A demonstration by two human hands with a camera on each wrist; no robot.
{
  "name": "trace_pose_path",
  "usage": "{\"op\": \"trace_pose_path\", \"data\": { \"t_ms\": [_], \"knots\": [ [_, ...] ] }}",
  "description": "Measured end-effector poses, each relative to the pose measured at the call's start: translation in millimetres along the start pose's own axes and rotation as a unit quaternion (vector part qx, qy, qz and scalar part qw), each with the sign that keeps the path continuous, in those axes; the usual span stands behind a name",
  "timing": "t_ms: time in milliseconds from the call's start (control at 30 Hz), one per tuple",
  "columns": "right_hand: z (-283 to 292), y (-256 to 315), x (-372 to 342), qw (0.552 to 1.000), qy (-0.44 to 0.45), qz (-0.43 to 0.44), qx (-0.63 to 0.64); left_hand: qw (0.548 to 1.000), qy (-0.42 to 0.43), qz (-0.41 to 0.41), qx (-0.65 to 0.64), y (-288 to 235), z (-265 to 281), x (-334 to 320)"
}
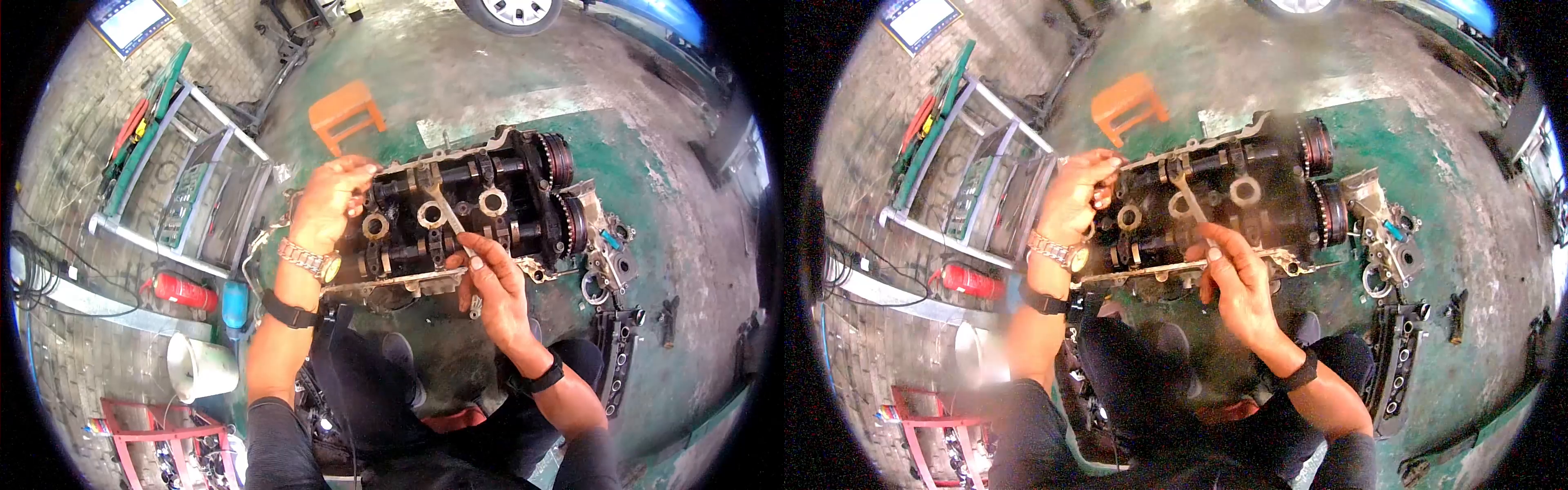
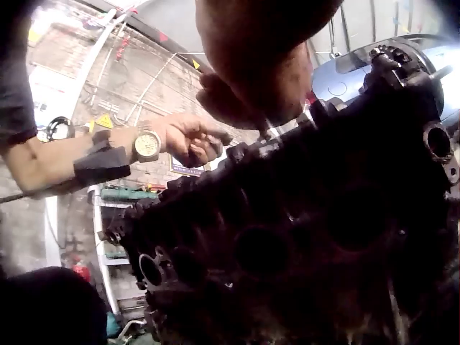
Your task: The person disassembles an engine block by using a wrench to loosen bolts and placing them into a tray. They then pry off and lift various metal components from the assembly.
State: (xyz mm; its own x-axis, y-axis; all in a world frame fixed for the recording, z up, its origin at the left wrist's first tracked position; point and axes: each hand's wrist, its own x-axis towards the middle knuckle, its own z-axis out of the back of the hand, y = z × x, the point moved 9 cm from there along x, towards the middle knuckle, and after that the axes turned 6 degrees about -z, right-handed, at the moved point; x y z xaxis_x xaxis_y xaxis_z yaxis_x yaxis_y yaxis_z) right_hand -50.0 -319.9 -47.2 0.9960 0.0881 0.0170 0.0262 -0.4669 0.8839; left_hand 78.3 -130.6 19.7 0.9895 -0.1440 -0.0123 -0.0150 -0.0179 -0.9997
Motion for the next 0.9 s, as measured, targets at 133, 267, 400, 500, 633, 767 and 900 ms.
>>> {"op": "trace_pose_path", "data": {
  "t_ms": [133, 267, 400, 500, 633, 767, 900],
  "knots": [
    [3.4, 1.8, -0.8, 1.000, -0.004, -0.004, -0.010, 0.992, 0.026, -0.005, 0.123, 5.1, -24.2, 3.2],
    [6.4, 1.2, 0.4, 1.000, -0.002, -0.018, -0.005, 0.973, 0.027, -0.067, 0.217, 10.9, -34.4, 12.6],
    [5.9, 2.3, 0.8, 0.999, -0.006, -0.027, -0.026, 0.956, 0.035, -0.088, 0.277, 10.0, -41.4, 16.6],
    [8.0, -4.3, 3.4, 0.999, 0.000, -0.041, -0.010, 0.953, 0.042, -0.087, 0.287, 13.0, -47.0, 15.7],
    [7.2, -7.8, 4.9, 0.999, 0.008, -0.045, 0.001, 0.951, 0.060, -0.098, 0.288, 20.0, -49.3, 17.8],
    [2.1, -7.5, 5.2, 0.999, 0.022, -0.042, -0.022, 0.935, 0.071, -0.135, 0.321, 14.9, -51.2, 15.1],
    [3.6, -14.8, 6.7, 0.999, 0.028, -0.029, -0.033, 0.939, 0.079, -0.114, 0.314, 11.0, -61.0, 6.3]
  ]
}}
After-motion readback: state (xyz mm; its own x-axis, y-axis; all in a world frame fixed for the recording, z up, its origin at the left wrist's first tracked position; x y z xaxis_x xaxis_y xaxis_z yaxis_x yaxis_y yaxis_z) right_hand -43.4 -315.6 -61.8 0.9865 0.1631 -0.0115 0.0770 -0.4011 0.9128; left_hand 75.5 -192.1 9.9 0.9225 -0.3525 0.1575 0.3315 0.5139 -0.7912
